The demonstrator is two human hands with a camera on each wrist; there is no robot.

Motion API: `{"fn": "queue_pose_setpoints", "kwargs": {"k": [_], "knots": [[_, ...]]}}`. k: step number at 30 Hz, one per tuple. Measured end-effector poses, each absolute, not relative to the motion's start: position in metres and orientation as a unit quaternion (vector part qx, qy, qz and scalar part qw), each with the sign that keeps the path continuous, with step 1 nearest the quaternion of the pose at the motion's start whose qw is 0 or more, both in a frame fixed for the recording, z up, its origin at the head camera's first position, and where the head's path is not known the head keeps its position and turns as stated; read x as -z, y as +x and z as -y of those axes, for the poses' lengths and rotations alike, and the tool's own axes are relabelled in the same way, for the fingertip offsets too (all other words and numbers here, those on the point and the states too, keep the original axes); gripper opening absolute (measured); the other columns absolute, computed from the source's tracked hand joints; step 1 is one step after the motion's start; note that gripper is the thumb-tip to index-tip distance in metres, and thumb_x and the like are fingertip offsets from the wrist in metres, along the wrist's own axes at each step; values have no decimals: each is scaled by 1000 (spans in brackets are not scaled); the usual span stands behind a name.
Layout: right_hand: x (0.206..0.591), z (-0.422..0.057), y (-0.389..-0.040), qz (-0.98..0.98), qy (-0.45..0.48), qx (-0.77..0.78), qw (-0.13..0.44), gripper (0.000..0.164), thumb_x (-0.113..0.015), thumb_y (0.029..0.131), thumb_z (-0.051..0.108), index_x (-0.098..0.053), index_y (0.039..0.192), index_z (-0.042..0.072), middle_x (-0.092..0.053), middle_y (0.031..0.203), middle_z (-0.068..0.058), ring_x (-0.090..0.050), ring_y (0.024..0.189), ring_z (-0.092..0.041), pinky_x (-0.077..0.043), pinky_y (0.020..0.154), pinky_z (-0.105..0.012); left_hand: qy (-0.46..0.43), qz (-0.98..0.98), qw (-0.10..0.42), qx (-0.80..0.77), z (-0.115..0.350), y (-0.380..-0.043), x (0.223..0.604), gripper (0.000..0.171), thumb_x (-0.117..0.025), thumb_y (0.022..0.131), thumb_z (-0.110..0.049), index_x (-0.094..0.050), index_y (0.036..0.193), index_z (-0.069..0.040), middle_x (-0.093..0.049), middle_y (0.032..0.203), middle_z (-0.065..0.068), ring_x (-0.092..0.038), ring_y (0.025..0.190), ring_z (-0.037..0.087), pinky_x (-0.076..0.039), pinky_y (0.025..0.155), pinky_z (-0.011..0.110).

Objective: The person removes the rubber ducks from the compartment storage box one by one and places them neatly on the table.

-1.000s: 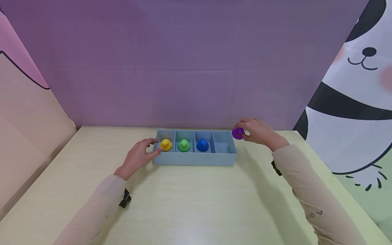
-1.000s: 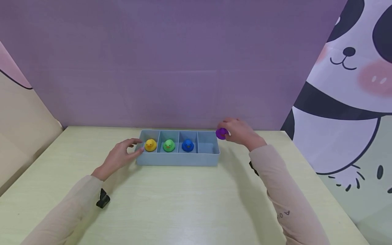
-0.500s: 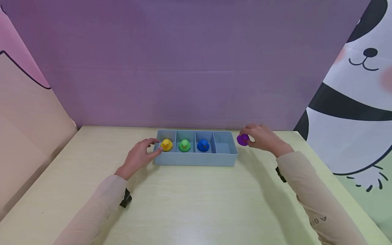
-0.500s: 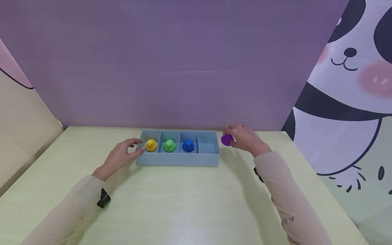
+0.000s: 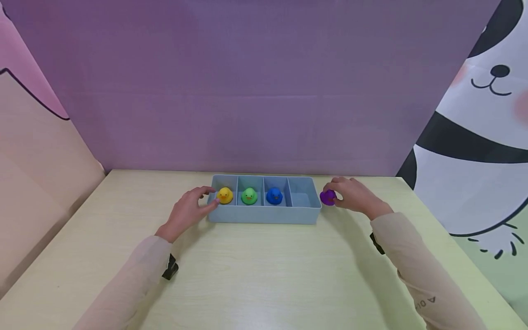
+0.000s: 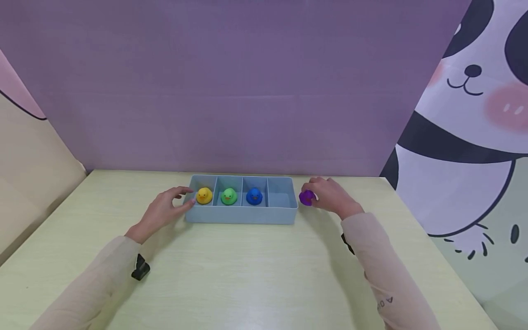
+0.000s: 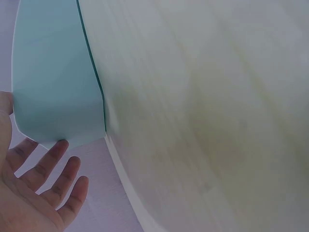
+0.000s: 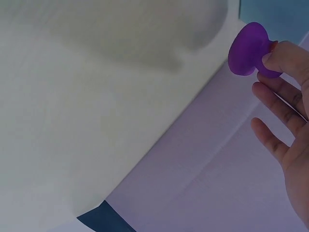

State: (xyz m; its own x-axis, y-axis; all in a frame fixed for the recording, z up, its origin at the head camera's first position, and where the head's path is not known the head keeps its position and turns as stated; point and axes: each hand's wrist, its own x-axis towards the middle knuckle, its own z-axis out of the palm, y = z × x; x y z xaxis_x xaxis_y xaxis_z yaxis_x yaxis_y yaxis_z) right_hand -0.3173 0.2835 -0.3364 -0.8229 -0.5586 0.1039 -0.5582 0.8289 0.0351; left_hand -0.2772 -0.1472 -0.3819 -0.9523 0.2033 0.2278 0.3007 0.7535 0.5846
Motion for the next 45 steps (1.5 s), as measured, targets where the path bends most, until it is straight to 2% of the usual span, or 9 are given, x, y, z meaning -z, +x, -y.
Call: {"fn": "queue_pose_setpoints", "kwargs": {"k": [16, 30, 45], "knots": [[358, -290, -316, 949, 309, -5, 54, 29, -72, 72, 2, -68, 100, 11, -64, 95, -5, -59, 91, -25, -48, 70, -44, -139, 930, 82, 330, 148, -279, 384, 46, -58, 87, -40, -54, 124, -12, -57, 125, 9, -54, 110, 32, -47, 86, 49], [359, -292, -316, 947, 315, -19, 62, 30, -71, 72, 0, -67, 100, 9, -64, 93, -6, -60, 88, -25, -50, 73, -44, -142, 928, 88, 333, 149, -279, 386, 46, -58, 87, -40, -55, 123, -12, -57, 125, 11, -55, 109, 33, -47, 87, 48], [338, -286, -319, 950, 307, -16, 53, 34, -72, 73, 3, -64, 106, 4, -64, 103, -12, -59, 95, -30, -48, 81, -46, -141, 927, 88, 337, 148, -279, 386, 47, -58, 87, -40, -55, 123, -12, -57, 125, 10, -55, 108, 33, -47, 86, 49]]}}
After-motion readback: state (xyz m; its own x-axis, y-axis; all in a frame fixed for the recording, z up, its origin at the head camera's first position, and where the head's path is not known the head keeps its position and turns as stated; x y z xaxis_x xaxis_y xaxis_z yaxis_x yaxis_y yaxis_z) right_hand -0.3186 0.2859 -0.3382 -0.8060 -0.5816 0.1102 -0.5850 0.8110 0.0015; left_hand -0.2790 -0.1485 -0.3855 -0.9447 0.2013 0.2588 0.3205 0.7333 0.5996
